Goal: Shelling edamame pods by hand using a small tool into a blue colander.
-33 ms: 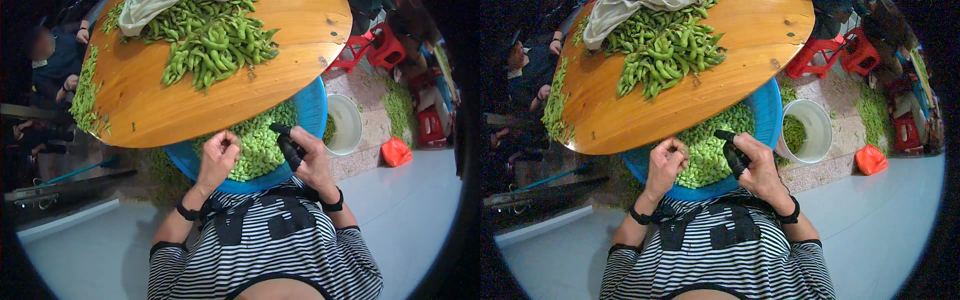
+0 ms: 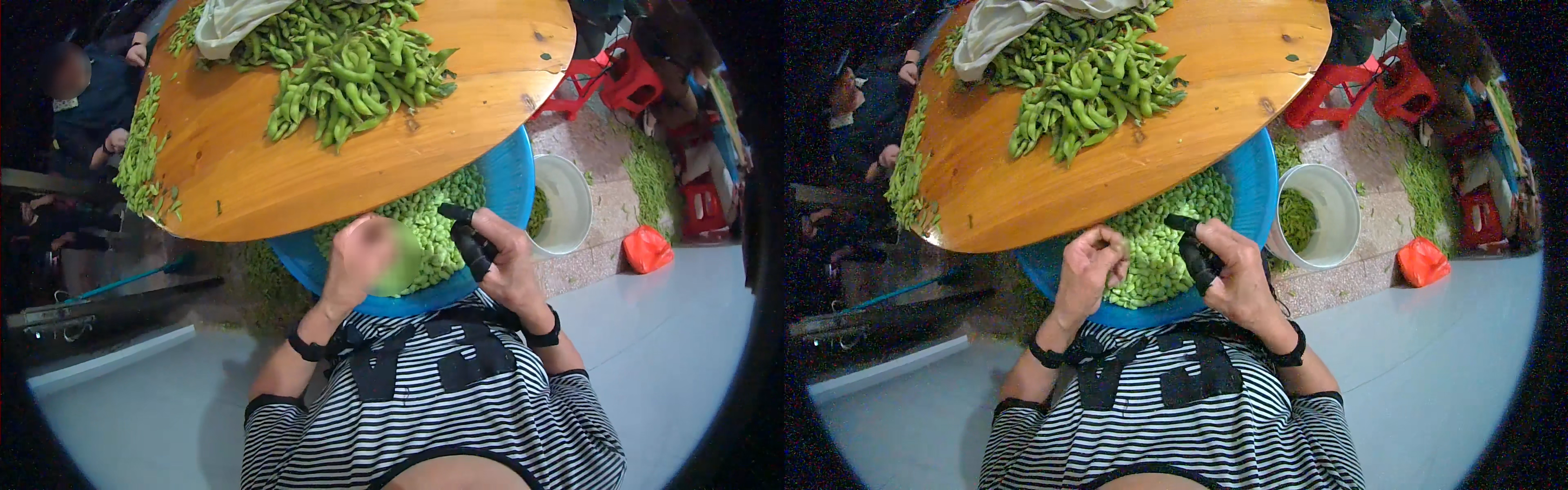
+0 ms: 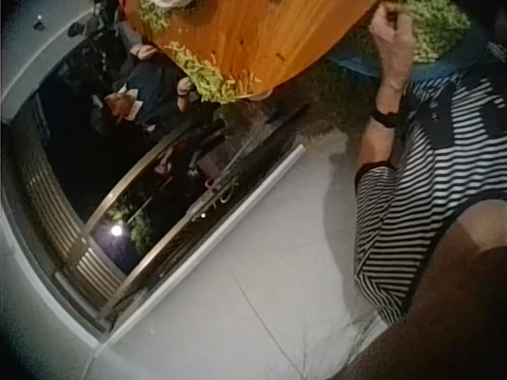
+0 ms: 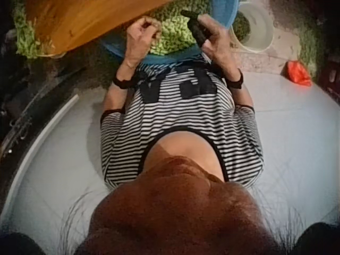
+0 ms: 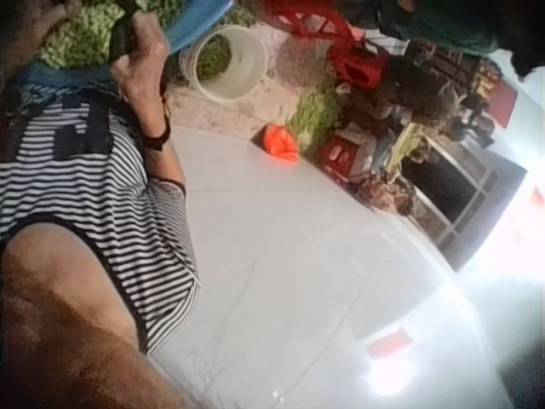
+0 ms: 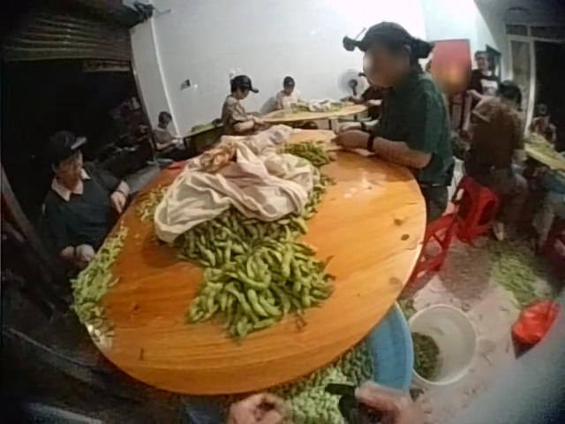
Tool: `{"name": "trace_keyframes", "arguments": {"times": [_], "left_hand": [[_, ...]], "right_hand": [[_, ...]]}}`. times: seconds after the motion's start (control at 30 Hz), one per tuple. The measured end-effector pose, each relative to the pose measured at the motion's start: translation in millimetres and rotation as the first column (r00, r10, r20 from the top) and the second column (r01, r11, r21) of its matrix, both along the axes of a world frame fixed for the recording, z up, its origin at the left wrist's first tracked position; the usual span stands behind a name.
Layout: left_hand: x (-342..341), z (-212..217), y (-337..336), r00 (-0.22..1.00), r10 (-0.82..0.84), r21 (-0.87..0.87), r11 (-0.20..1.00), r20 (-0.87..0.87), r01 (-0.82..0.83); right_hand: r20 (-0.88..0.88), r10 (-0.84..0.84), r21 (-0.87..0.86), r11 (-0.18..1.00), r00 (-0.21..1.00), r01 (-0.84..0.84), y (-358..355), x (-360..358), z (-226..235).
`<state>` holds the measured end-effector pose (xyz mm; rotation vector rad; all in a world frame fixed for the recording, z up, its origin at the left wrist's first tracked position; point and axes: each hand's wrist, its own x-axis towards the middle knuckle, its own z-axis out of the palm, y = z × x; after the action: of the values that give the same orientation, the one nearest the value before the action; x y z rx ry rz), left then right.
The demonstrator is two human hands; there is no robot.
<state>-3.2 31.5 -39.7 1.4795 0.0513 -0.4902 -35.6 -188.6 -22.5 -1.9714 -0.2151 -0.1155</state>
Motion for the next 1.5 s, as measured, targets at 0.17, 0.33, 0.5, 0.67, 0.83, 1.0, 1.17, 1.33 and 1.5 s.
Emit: {"name": "trace_keyframes", "arguments": {"times": [0.17,0.33,0.5,0.67,0.83,1.0,1.17,1.33,1.5], "left_hand": [[-5,24,-26,0.972,-0.233,-0.082,0.969,0.019,0.233],[20,52,-16,0.819,-0.236,0.162,0.971,0.523,0.176],[99,87,51,0.616,-0.2,0.568,0.662,0.762,-0.489],[130,64,92,0.683,-0.282,0.718,0.47,0.674,-0.514],[119,63,84,0.711,0.007,0.538,0.648,0.703,-0.539],[64,85,38,0.914,0.063,0.331,0.92,0.4,-0.208],[17,51,-13,0.982,-0.092,-0.146,0.982,0.164,0.117],[9,40,-26,0.982,-0.013,-0.168,0.985,0.189,0.045],[4,37,-31,0.954,-0.031,-0.01,0.999,0.299,0.036]], "right_hand": [[0.081,-0.04,0.028,0.999,0.996,0.038,17,2,13],[0.225,-0.262,-0.088,0.954,0.938,0.288,-16,12,4],[0.362,-0.596,-0.283,0.662,0.717,0.694,-107,8,-10],[0.308,-0.594,-0.343,0.659,0.743,0.669,-116,0,-4],[0.3,-0.521,-0.317,0.736,0.799,0.599,-96,3,-10],[-0.041,-0.266,-0.05,0.963,0.963,0.263,-52,7,-3],[-0.201,0.144,0.264,0.961,0.969,-0.089,4,11,25],[-0.348,0.167,0.43,0.903,0.922,0.0,10,6,33],[-0.389,0.202,0.507,0.862,0.899,0.026,7,2,24]]}}
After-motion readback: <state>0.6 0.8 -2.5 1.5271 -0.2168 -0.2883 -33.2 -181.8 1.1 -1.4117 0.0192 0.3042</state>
